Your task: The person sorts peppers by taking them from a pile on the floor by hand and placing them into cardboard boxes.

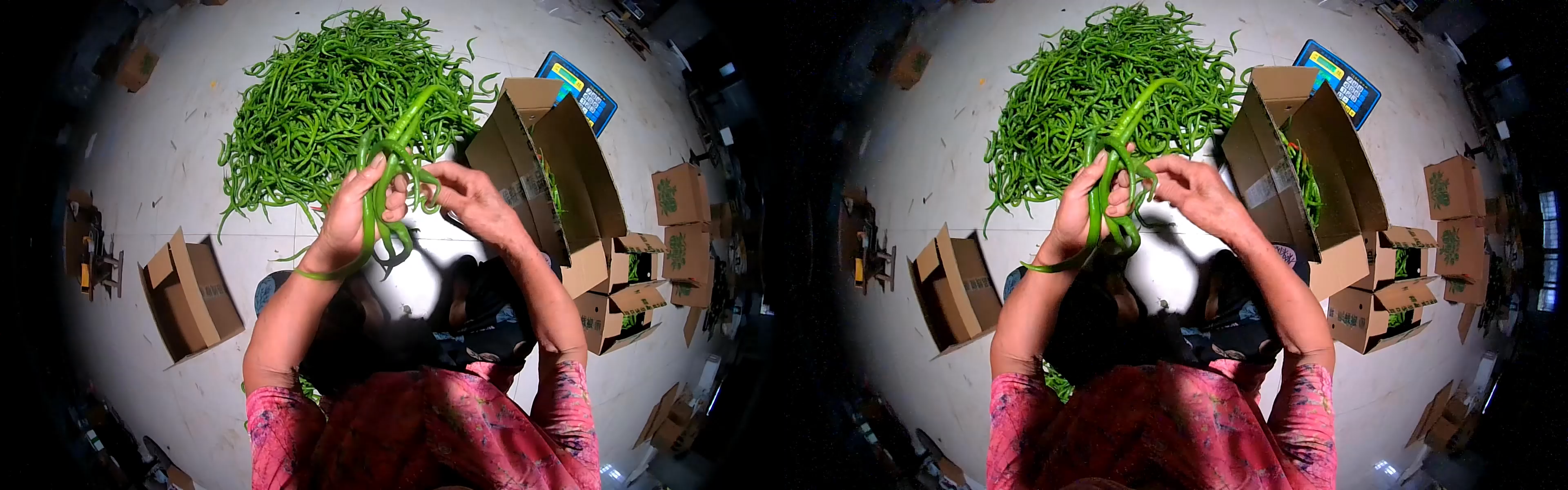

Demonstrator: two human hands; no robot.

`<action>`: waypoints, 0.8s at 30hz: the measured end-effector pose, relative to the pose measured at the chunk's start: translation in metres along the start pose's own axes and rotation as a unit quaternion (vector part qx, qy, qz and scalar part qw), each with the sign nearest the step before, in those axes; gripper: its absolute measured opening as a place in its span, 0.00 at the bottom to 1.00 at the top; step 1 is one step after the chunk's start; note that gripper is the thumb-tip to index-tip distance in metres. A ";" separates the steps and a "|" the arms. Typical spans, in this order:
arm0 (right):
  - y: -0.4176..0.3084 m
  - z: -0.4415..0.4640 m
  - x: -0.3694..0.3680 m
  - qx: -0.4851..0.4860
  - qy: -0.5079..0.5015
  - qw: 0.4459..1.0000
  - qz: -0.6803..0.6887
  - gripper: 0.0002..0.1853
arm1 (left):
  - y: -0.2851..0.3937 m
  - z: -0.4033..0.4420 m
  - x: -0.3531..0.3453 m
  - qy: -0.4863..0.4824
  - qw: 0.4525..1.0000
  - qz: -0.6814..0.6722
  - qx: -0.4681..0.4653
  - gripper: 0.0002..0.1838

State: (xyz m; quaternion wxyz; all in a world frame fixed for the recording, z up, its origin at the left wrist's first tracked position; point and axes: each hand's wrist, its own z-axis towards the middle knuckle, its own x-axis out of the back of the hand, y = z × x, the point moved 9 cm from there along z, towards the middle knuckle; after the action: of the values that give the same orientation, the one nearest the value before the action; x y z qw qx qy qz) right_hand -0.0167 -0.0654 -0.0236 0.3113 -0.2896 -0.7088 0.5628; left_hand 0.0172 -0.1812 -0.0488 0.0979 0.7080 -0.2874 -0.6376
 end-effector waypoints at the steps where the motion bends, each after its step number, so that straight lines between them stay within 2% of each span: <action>1: 0.007 0.001 -0.006 -0.014 -0.015 1.000 -0.016 0.16 | 0.002 0.001 0.002 0.011 1.000 0.001 -0.015 0.20; 3: 0.015 0.000 -0.009 -0.012 0.019 1.000 -0.010 0.15 | 0.007 0.004 0.006 0.033 0.998 0.005 -0.047 0.18; 4: 0.014 -0.001 -0.010 -0.008 0.037 0.998 -0.048 0.16 | 0.008 0.004 0.007 0.032 0.998 -0.023 -0.048 0.10; 6: 0.012 -0.003 -0.009 0.001 0.073 0.989 -0.125 0.18 | 0.010 0.005 0.014 0.060 0.996 -0.001 -0.069 0.09; 9: 0.003 -0.002 -0.015 0.018 0.148 0.984 -0.097 0.20 | 0.008 0.009 0.018 0.043 0.995 0.014 -0.086 0.10; 10: -0.012 -0.002 -0.016 0.030 0.160 0.986 -0.048 0.22 | 0.010 0.009 0.012 0.035 0.994 0.021 -0.101 0.11; 13: 0.004 0.012 -0.022 0.090 0.164 0.981 0.047 0.22 | 0.013 0.009 0.007 0.027 0.992 0.040 -0.116 0.16; 14: 0.007 0.011 -0.021 0.101 0.172 0.980 0.028 0.21 | 0.012 0.007 0.006 0.034 0.991 0.046 -0.118 0.17; 17: 0.020 0.013 -0.022 0.053 0.148 0.982 0.104 0.19 | 0.011 0.007 0.008 0.054 0.989 0.061 -0.122 0.17; 18: 0.025 0.013 -0.020 0.040 0.164 0.984 0.061 0.15 | 0.011 0.007 0.011 0.061 0.988 0.066 -0.123 0.17; 21: 0.031 0.008 -0.012 -0.023 0.144 0.983 -0.110 0.13 | 0.017 0.005 0.044 0.159 0.974 0.108 -0.124 0.17; 22: 0.040 0.009 -0.010 -0.019 0.137 0.989 -0.052 0.13 | 0.019 0.004 0.048 0.187 0.971 0.093 -0.114 0.16; 24: 0.050 0.011 0.003 -0.012 0.129 0.991 -0.027 0.09 | 0.023 0.005 0.055 0.178 0.975 0.052 -0.119 0.15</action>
State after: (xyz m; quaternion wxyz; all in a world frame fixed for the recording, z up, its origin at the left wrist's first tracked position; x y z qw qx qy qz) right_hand -0.0240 -0.0605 -0.0739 0.4122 -0.3442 -0.6767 0.5037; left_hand 0.0067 -0.2282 -0.0841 0.2641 0.7778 -0.2236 -0.5247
